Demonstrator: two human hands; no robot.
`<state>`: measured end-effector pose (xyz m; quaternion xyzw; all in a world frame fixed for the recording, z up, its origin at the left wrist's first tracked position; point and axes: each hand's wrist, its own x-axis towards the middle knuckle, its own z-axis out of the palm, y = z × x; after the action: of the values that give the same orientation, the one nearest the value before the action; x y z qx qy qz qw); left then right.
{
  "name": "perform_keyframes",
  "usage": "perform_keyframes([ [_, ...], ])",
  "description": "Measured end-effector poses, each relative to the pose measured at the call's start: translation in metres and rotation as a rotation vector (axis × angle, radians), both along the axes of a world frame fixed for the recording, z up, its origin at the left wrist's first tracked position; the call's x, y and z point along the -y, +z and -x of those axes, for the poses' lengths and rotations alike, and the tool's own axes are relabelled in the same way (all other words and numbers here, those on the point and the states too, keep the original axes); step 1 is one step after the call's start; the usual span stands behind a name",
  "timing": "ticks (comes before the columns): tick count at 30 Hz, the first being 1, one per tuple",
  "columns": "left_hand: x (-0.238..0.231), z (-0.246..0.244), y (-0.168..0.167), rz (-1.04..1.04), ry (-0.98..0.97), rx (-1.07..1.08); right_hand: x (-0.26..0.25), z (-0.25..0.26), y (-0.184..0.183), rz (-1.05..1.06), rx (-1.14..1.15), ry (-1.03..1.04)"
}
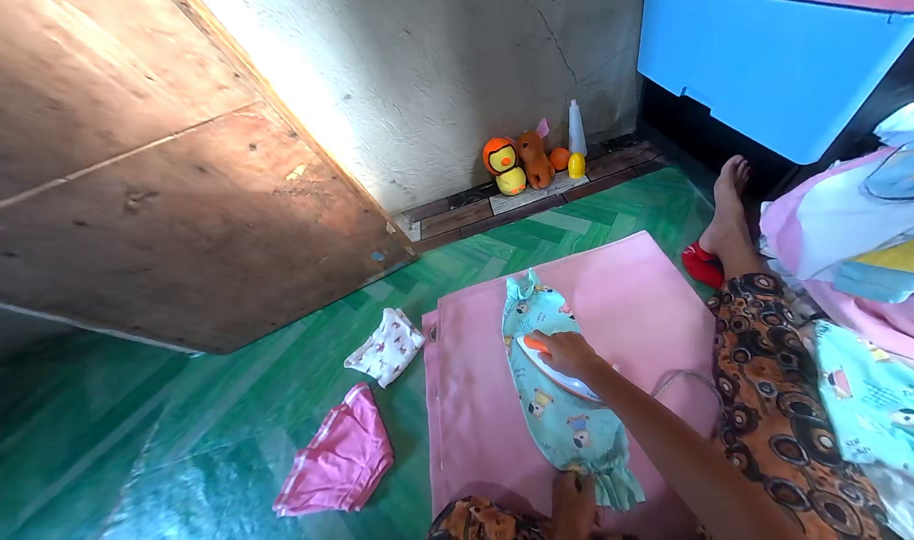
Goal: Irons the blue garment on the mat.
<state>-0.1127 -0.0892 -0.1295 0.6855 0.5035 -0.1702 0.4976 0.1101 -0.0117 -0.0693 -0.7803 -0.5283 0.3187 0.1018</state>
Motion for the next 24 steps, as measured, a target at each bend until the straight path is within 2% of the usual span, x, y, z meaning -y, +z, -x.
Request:
perform_keyframes([
  [24,0.001,0.000,0.002,-0.006,0.010,0.017,0.009,0.031,0.000,0.012,-0.027,0.100],
])
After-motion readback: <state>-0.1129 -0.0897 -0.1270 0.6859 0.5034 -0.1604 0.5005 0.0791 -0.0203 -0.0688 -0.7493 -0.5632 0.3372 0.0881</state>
